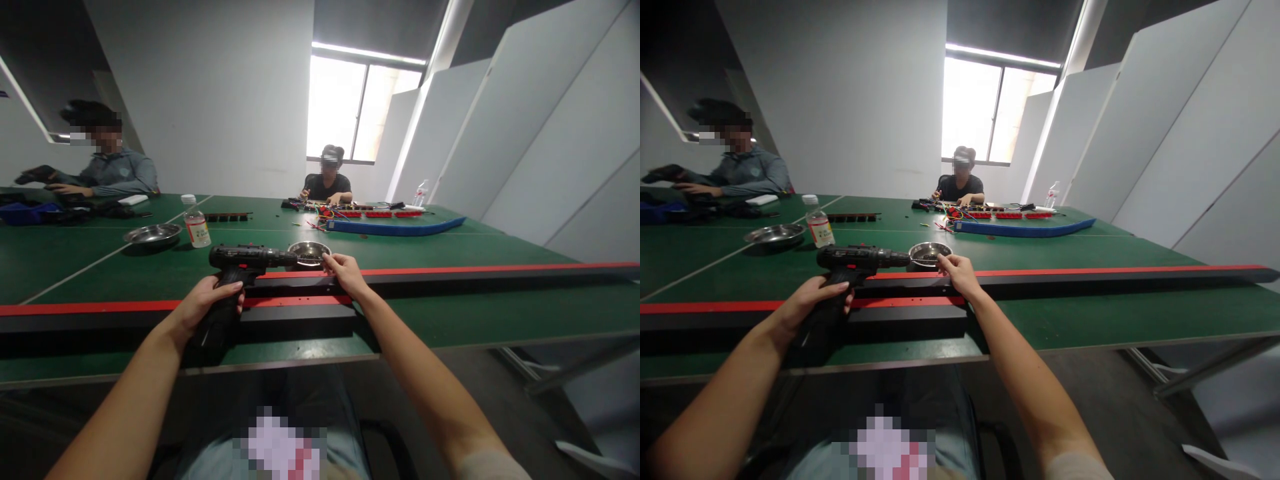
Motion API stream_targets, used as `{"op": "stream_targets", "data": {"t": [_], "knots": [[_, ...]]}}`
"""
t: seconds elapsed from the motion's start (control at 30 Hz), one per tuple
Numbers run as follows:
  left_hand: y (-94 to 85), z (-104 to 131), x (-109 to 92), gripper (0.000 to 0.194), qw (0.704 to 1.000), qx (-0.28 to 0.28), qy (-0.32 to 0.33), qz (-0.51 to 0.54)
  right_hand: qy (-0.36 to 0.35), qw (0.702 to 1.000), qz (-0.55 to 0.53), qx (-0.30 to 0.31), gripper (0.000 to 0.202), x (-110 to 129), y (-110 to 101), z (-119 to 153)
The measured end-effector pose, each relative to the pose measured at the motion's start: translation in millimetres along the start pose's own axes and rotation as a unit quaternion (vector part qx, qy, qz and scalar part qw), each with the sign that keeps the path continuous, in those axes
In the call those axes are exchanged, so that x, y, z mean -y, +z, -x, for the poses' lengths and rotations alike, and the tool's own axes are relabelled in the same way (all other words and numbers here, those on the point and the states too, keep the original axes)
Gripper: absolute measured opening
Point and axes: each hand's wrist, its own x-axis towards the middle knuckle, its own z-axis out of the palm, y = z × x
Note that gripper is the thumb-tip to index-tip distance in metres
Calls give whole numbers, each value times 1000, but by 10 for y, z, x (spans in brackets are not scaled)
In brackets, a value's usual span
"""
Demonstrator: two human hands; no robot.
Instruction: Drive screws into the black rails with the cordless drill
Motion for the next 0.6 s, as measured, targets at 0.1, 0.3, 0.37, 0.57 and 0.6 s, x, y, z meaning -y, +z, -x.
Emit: {"op": "stream_targets", "data": {"t": [0.1,0.3,0.37,0.57,0.6], "knots": [[2,-2,-10,28,1000,1,8,-10,1,1000,19,-2,56,-14,9,-2],[28,14,-15,29,1000,-23,2,-11,-5,999,49,-5,56,-61,37,-13],[56,29,-18,30,1000,-25,-1,-11,-6,998,60,-4,57,-66,44,-15],[110,46,-177,36,998,-39,23,-50,0,999,43,4,57,-94,42,-53],[82,41,-252,38,995,-46,27,-79,-2,999,50,3,56,-100,37,-69]]}}
